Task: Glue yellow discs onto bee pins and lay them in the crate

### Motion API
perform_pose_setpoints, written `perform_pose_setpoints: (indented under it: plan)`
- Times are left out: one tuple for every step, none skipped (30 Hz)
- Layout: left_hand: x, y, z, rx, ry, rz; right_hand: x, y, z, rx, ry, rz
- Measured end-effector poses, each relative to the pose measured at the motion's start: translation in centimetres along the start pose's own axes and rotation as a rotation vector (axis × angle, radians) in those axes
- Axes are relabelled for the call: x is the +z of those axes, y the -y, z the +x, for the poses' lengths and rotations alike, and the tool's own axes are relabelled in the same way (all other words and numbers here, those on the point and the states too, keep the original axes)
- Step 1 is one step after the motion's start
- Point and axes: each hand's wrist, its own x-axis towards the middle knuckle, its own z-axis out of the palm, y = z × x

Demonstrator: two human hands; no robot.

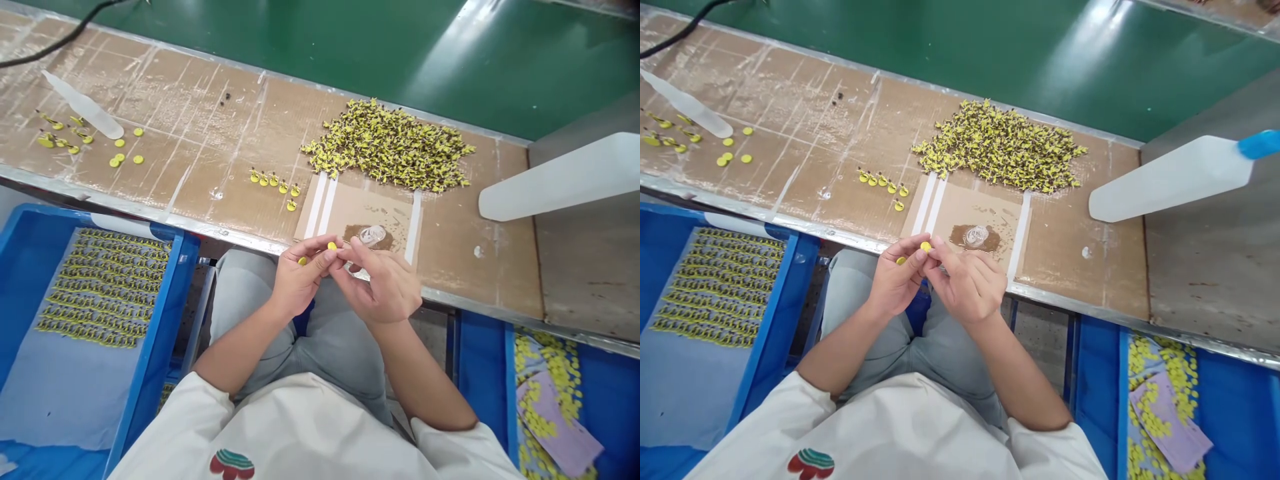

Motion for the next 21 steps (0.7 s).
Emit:
perform_pose_setpoints:
  plan:
    - [0.0,0.0,0.1,0.005,-0.009,-0.007,-0.2,0.1,0.1,-0.004,0.015,0.004]
    - [-0.1,0.0,0.2,0.005,-0.018,-0.019,-0.5,0.2,0.3,-0.015,0.034,0.016]
    - [-0.1,-0.1,0.4,0.001,-0.028,-0.034,-0.8,0.3,0.6,-0.024,0.06,0.032]
    - [-0.2,-0.2,0.5,-0.004,-0.038,-0.051,-1.2,0.3,1.0,-0.021,0.093,0.05]
    - [-0.3,-0.4,0.6,-0.009,-0.047,-0.067,-1.5,0.2,1.6,0.005,0.123,0.061]
    - [-0.4,-0.6,0.8,-0.012,-0.056,-0.08,-1.7,-0.2,2.4,0.053,0.151,0.065]
    - [-0.4,-0.7,0.9,-0.012,-0.067,-0.091,-1.6,-0.8,3.3,0.122,0.176,0.065]
    - [-0.4,-0.9,1.0,-0.01,-0.08,-0.1,-1.3,-1.6,4.3,0.203,0.193,0.055]
    - [-0.4,-1.0,1.0,-0.009,-0.095,-0.107,-0.5,-2.7,5.4,0.274,0.235,0.055]
    - [-0.4,-1.1,1.1,-0.013,-0.107,-0.113,0.5,-3.9,6.5,0.316,0.287,0.068]
    - [-0.4,-1.1,1.1,-0.019,-0.118,-0.116,1.9,-5.3,7.4,0.338,0.345,0.085]
    - [-0.4,-1.1,1.2,-0.023,-0.124,-0.118,3.5,-6.8,8.2,0.348,0.411,0.1]
    - [-0.3,-1.1,1.2,-0.026,-0.125,-0.118,5.2,-8.2,8.8,0.351,0.472,0.116]
    - [-0.3,-1.1,1.3,-0.026,-0.12,-0.114,6.9,-9.5,9.1,0.352,0.516,0.128]
    - [-0.4,-1.1,1.3,-0.024,-0.111,-0.108,8.5,-10.7,9.2,0.352,0.535,0.133]
    - [-0.4,-1.1,1.3,-0.022,-0.101,-0.1,9.9,-11.7,9.2,0.353,0.542,0.133]
    - [-0.5,-1.1,1.3,-0.02,-0.093,-0.093,11.0,-12.5,9.1,0.355,0.545,0.127]
    - [-0.5,-1.1,1.3,-0.021,-0.085,-0.087,12.0,-13.2,8.9,0.361,0.55,0.118]
    - [-0.6,-1.2,1.3,-0.023,-0.078,-0.082,12.6,-13.7,8.8,0.372,0.559,0.106]
    - [-0.6,-1.2,1.3,-0.027,-0.07,-0.08,13.1,-14.2,8.8,0.388,0.576,0.089]
    - [-0.7,-1.3,1.3,-0.032,-0.061,-0.079,13.3,-14.5,8.9,0.406,0.604,0.069]
